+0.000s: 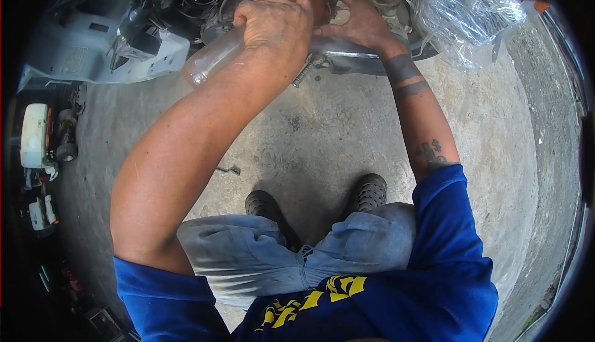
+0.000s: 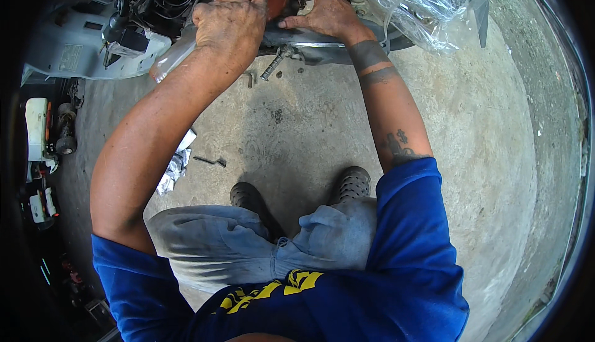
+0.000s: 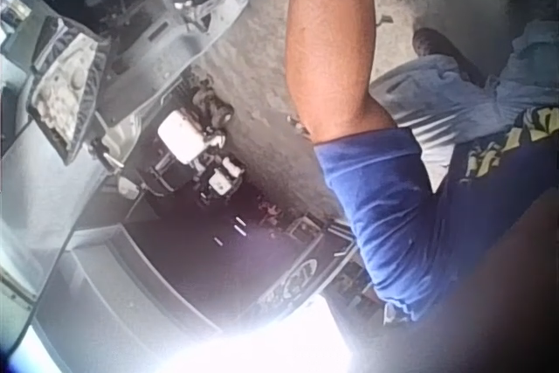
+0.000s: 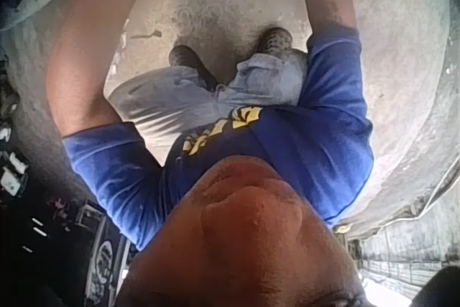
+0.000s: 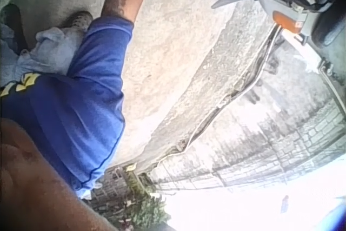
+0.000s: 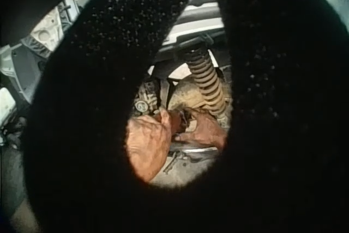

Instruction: The person is cleaning or servicing parts of a moped or scooter, using a liquid from a bottle and a cloth.

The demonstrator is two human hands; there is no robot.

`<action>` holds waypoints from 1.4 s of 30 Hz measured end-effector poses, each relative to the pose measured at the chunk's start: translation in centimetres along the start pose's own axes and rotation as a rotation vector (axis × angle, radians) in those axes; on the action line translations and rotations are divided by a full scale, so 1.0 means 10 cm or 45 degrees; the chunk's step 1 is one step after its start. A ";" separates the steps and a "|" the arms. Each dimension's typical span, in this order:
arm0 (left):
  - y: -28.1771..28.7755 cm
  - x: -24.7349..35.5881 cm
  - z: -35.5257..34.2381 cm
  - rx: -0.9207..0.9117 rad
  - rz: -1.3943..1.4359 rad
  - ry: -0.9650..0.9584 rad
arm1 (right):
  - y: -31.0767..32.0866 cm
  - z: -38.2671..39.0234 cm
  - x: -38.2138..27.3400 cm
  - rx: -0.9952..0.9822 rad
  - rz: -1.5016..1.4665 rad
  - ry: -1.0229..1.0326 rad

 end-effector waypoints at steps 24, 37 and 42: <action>-0.72 -0.91 1.26 0.373 1.641 0.372 | -0.09 0.49 -0.13 0.265 0.420 0.165; -3.45 -0.52 3.32 0.605 2.085 1.012 | -0.12 0.21 -0.22 -0.025 0.488 0.106; -4.23 -0.27 3.70 0.593 1.790 1.265 | -0.10 0.33 -0.32 0.034 0.663 0.173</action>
Point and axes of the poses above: each hand's wrist, its own z-axis away from the middle knuckle, its own y-axis out of the back of the hand, x = y × z, the point moved 6 cm from there along -z, towards the middle knuckle, and after that the axes turned 12 degrees about -y, right-handed, at the moved point
